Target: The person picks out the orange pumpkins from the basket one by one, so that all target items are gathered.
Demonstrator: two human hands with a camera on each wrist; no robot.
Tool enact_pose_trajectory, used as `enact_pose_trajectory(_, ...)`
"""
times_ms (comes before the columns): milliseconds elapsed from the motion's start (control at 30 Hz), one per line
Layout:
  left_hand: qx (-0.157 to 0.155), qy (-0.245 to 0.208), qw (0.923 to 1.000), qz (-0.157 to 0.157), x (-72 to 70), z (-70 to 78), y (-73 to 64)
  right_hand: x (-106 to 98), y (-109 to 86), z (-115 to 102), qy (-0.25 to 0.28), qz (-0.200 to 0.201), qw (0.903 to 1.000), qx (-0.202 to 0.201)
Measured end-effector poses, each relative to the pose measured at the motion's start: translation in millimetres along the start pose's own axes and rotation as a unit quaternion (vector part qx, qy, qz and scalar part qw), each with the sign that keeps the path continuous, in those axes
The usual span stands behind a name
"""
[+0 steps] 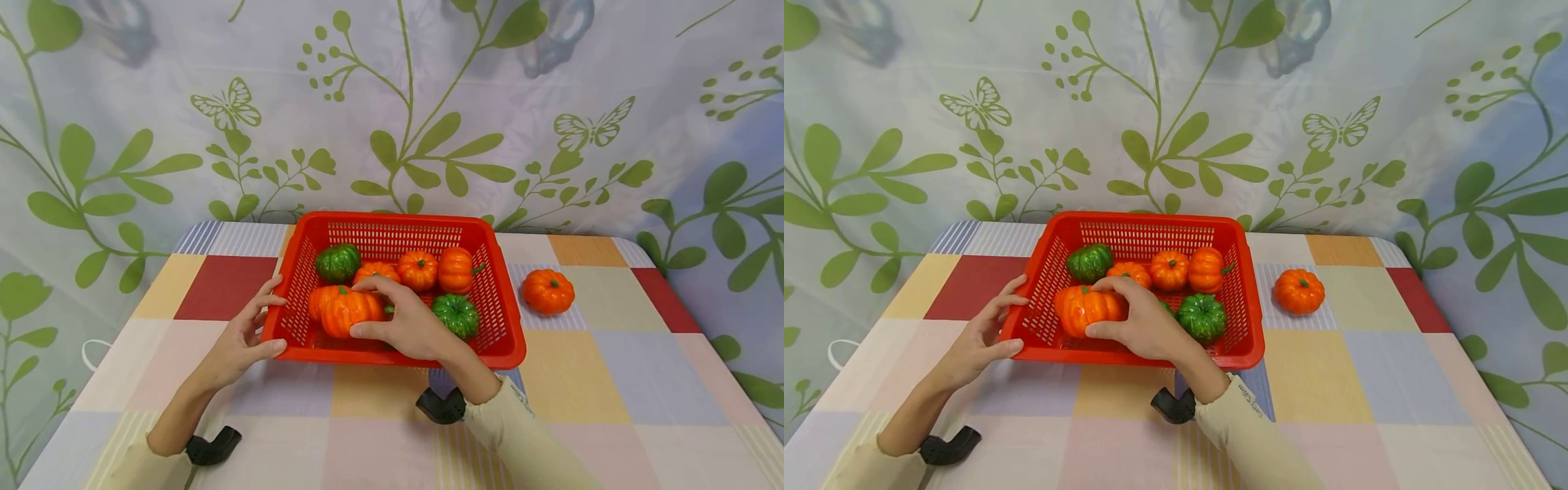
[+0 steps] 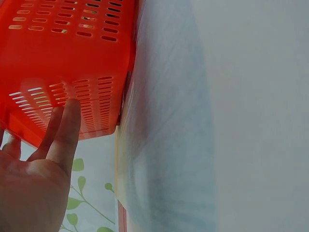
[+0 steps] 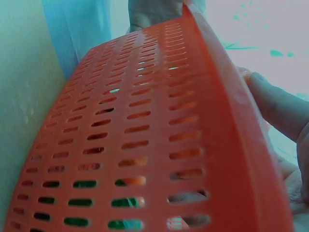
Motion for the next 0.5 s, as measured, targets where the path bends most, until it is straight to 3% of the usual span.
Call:
enact_pose_trajectory(267,0.006,-0.005,1.0,0.001,-1.0,0.1,-0.3,-12,-12.4,-8,0.023,0.014,0.9993,-0.027)
enact_pose_trajectory(500,0.003,0.002,1.0,0.002,-1.0,-1.3,-0.4,-19,-24.6,-6,-0.012,0.044,0.9989,-0.005)
Point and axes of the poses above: each hand's wrist, its own y-axis towards the middle knuckle, its own x-axis out of the palm, z = x × y, the point moved 8 cm from there along y, towards the middle knuckle, and after that the axes turned 7 degrees about z, right-handed, at the moved point
